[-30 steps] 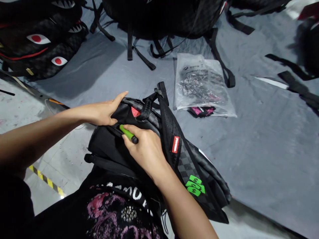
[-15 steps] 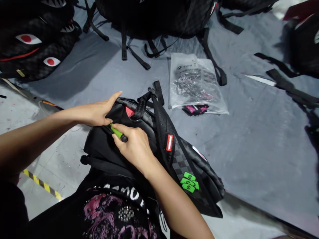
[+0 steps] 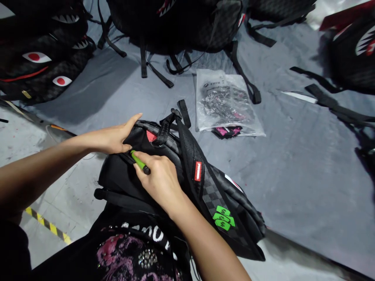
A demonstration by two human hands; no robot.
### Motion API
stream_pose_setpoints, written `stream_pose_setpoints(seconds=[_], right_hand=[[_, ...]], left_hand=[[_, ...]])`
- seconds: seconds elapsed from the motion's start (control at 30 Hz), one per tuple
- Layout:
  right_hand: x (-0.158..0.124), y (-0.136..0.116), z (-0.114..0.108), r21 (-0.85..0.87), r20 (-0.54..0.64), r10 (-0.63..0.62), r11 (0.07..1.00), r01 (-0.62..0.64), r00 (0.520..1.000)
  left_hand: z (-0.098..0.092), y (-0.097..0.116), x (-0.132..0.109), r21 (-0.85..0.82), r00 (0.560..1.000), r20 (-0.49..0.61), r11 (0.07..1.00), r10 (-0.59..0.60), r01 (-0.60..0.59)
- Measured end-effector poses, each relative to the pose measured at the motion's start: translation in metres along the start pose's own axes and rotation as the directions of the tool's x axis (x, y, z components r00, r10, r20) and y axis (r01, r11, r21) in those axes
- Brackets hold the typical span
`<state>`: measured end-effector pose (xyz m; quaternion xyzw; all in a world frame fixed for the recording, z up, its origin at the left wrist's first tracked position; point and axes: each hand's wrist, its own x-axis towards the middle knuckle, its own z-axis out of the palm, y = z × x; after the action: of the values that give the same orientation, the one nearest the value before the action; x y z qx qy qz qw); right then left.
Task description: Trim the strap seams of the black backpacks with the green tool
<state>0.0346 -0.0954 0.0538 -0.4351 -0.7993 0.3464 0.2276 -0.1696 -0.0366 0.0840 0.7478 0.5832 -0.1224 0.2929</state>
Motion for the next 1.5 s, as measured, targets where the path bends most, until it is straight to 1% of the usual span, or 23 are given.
stream_pose_setpoints(seconds=[0.13, 0.2, 0.33, 0.47, 0.67, 0.77, 0.87, 1.0, 1.13, 1.23, 1.4, 1.5], right_hand=[[-0.003, 0.0, -0.002, -0.113, -0.049, 0.023, 0.993, -0.029, 0.999], [-0.002, 0.001, -0.001, -0.075, -0.045, 0.016, 0.997, -0.02, 0.999], [0.006, 0.002, 0.004, 0.071, 0.031, -0.003, 0.997, 0.0, 1.0], [0.009, 0.004, 0.003, 0.071, 0.02, 0.014, 0.997, -0.015, 1.0], [0.001, 0.005, -0.003, 0.042, -0.038, 0.047, 0.998, -0.045, 0.998], [-0.001, 0.005, -0.003, 0.016, -0.043, 0.063, 0.998, -0.062, 0.997], [-0.002, 0.006, -0.006, 0.011, -0.036, 0.053, 0.999, -0.052, 0.998], [-0.005, 0.007, -0.014, -0.015, -0.028, 0.07, 0.997, -0.07, 0.997], [-0.004, 0.005, -0.013, -0.026, -0.013, 0.081, 0.996, -0.082, 0.997], [0.002, 0.004, -0.006, 0.03, 0.0, 0.044, 0.999, -0.044, 0.999], [0.014, 0.005, -0.001, 0.156, 0.088, 0.021, 0.987, -0.035, 0.996], [0.014, 0.002, -0.004, 0.14, 0.09, 0.027, 0.989, -0.04, 0.996]], left_hand=[[0.0, 0.0, 0.0, -0.011, 1.0, 0.002, 1.0, 0.005, -0.005], [0.0, 0.0, -0.001, -0.012, 1.0, 0.005, 1.0, -0.003, 0.003], [0.002, -0.003, 0.0, 0.0, 1.0, -0.008, 1.0, 0.018, -0.018], [-0.001, -0.004, 0.0, -0.013, 1.0, -0.001, 1.0, 0.029, -0.029], [-0.01, 0.007, -0.004, -0.048, 0.996, 0.085, 0.999, -0.015, 0.019], [-0.009, 0.013, -0.002, -0.009, 0.995, 0.074, 0.998, -0.061, 0.062], [-0.007, 0.019, -0.001, 0.028, 0.991, 0.053, 0.992, -0.122, 0.121], [-0.01, 0.022, -0.002, 0.031, 0.989, 0.077, 0.992, -0.124, 0.122], [-0.013, 0.019, -0.003, 0.028, 0.988, 0.1, 0.993, -0.115, 0.112], [-0.011, 0.015, -0.002, 0.032, 0.991, 0.095, 0.995, -0.096, 0.093], [-0.007, 0.007, 0.002, 0.015, 0.997, 0.068, 0.999, -0.042, 0.041], [-0.007, 0.006, 0.004, 0.017, 0.996, 0.07, 0.998, -0.055, 0.054]])
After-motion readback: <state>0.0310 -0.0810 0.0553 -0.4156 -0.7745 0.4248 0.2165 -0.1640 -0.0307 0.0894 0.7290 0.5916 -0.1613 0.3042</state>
